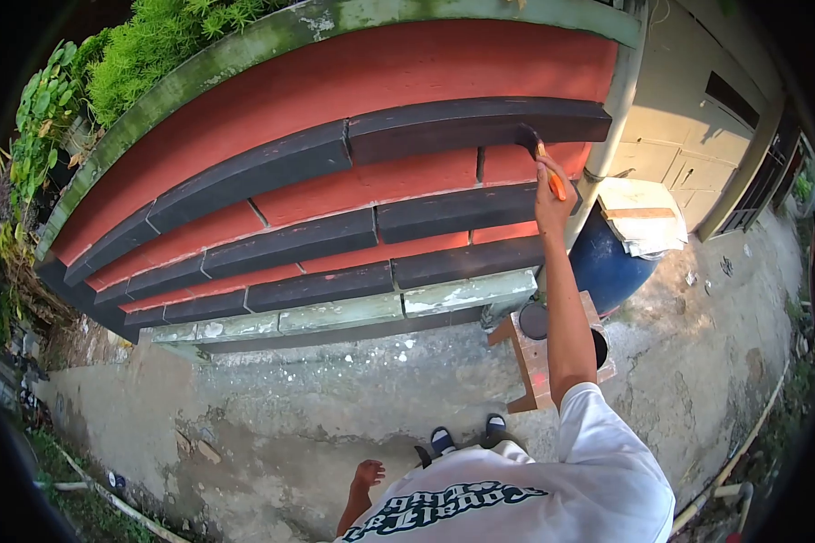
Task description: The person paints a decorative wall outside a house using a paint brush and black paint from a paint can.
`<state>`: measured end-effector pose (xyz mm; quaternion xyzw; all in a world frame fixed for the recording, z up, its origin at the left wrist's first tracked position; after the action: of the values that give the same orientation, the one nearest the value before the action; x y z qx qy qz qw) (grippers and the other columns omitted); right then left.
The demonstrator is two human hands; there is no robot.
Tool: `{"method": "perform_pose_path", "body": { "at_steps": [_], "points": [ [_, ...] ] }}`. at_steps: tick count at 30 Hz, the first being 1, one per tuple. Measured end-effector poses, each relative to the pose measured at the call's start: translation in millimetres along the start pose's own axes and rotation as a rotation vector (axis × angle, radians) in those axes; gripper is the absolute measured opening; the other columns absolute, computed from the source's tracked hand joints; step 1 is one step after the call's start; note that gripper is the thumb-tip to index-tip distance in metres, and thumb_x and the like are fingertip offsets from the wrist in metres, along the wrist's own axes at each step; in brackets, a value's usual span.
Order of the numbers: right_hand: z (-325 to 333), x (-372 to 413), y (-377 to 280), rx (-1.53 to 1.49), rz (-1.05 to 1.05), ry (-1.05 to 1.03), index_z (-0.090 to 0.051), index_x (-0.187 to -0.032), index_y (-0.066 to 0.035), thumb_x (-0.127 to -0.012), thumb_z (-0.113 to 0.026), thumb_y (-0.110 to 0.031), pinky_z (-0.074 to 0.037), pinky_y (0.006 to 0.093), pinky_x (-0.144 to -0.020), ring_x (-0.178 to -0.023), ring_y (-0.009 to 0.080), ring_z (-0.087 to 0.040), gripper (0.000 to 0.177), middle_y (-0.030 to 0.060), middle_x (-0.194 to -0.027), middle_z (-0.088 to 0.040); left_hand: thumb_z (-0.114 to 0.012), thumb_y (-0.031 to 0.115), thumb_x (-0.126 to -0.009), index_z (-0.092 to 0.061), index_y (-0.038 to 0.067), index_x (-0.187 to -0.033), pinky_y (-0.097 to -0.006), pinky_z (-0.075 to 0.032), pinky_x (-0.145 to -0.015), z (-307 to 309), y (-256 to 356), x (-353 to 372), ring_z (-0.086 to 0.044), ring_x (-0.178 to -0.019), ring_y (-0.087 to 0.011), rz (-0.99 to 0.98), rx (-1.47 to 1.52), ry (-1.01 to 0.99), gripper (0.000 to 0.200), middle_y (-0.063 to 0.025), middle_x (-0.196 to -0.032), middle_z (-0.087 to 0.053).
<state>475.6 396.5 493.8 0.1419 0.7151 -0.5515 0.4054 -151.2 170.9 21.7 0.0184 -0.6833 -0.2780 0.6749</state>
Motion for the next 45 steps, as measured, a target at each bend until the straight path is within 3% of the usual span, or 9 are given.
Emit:
{"method": "perform_pose_path", "body": {
  "at_steps": [9,11,13,17,20,24,33,39,45],
  "points": [
    [112.6,-23.9,56.8,0.017,-0.124,0.247,-0.07,-0.11,0.002,-0.1,-0.062,-0.016,-0.061,0.0303,-0.083,-0.097,0.0159,-0.067,0.021,0.0091,-0.104,-0.07,-0.056,0.027,-0.095,-0.062,0.013,-0.115,-0.0424,-0.052,-0.074,-20.4,6.3,4.1,-0.068,-0.084,-0.0233,-0.088,-0.1,-0.059,0.025,-0.0073,-0.102,-0.071],
    [141.9,6.0,64.6,-0.045,-0.249,0.23,-0.069,-0.112,0.002,-0.099,-0.064,-0.018,-0.061,0.0303,-0.08,-0.097,0.0171,-0.068,0.024,0.0104,-0.104,-0.069,-0.057,0.028,-0.095,-0.062,0.013,-0.115,-0.042,-0.051,-0.074,-22.7,-5.0,4.0,-0.068,-0.083,-0.0232,-0.459,-0.361,-0.152,0.025,-0.0073,-0.102,-0.071],
    [180.4,44.0,79.1,-0.077,-0.417,0.185,-0.067,-0.116,0.001,-0.098,-0.065,-0.017,-0.061,0.0301,-0.078,-0.094,0.0178,-0.069,0.026,0.0104,-0.105,-0.068,-0.057,0.028,-0.095,-0.063,0.013,-0.114,-0.0414,-0.051,-0.073,-30.6,-0.9,-1.8,-0.068,-0.083,-0.0228,-0.576,-0.508,-0.221,0.025,-0.0072,-0.101,-0.071],
    [262.8,136.3,123.6,-0.096,-0.708,0.152,-0.06,-0.118,-0.001,-0.096,-0.068,-0.015,-0.061,0.0282,-0.068,-0.083,0.0162,-0.07,0.028,0.0101,-0.096,-0.067,-0.056,0.027,-0.095,-0.063,0.014,-0.114,-0.0397,-0.051,-0.071,-65.2,25.0,-34.2,-0.067,-0.08,-0.0211,-0.431,-0.61,-0.233,0.024,-0.0065,-0.1,-0.071],
    [330.8,198.2,151.7,-0.085,-0.93,0.198,-0.058,-0.113,-0.001,-0.094,-0.069,-0.011,-0.06,0.0277,-0.065,-0.077,0.0185,-0.072,0.024,0.0124,-0.095,-0.067,-0.054,0.026,-0.095,-0.063,0.014,-0.115,-0.0366,-0.051,-0.067,-102.6,48.9,-51.0,-0.066,-0.076,-0.0184,-0.084,-0.125,-0.236,0.025,-0.0054,-0.097,-0.07],
    [399.6,228.0,140.0,-0.082,-1.117,0.256,-0.062,-0.101,-0.001,-0.091,-0.07,-0.01,-0.061,0.0279,-0.063,-0.073,0.0181,-0.071,0.016,0.0115,-0.09,-0.068,-0.054,0.026,-0.097,-0.063,0.014,-0.115,-0.0336,-0.05,-0.064,-175.2,103.6,-28.8,-0.066,-0.075,-0.0171,-0.138,-0.424,-0.095,0.024,-0.005,-0.096,-0.07],
    [482.1,251.5,190.2,0.136,-1.187,0.294,-0.066,-0.105,0.006,-0.092,-0.071,-0.013,-0.063,0.0308,-0.07,-0.08,0.0208,-0.073,0.024,0.0149,-0.093,-0.07,-0.054,0.026,-0.099,-0.064,0.011,-0.114,-0.0336,-0.051,-0.065,-294.2,135.8,-20.0,-0.068,-0.079,-0.018,-0.243,-0.559,-0.163,0.023,-0.0066,-0.099,-0.071],
    [488.9,236.4,233.5,0.31,-1.135,0.094,-0.072,-0.098,0.002,-0.091,-0.07,-0.017,-0.06,0.0314,-0.069,-0.077,0.0196,-0.072,0.02,0.0128,-0.086,-0.072,-0.053,0.02,-0.098,-0.064,0.009,-0.113,-0.0353,-0.052,-0.066,-323.0,128.5,-2.3,-0.068,-0.08,-0.0185,-0.249,-0.609,-0.14,0.021,-0.0073,-0.099,-0.071],
    [466.3,222.7,272.0,0.674,-0.994,-0.255,-0.075,-0.094,-0.003,-0.084,-0.074,-0.022,-0.056,0.0414,-0.076,-0.081,0.0361,-0.072,0.021,0.0223,-0.084,-0.072,-0.053,0.018,-0.097,-0.064,0.008,-0.113,-0.0337,-0.052,-0.064,-306.9,118.5,2.1,-0.068,-0.079,-0.0171,-0.192,-0.699,-0.126,0.022,-0.0078,-0.098,-0.071]
  ]
}}
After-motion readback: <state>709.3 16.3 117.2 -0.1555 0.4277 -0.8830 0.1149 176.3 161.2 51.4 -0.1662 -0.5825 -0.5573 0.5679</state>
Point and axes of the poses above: each hand's wrist, its own x-axis away from the middle knuckle, its own z-axis out of the back of the hand, y = z × x, the point moved 1 cm from there along -x, towards the middle knuckle
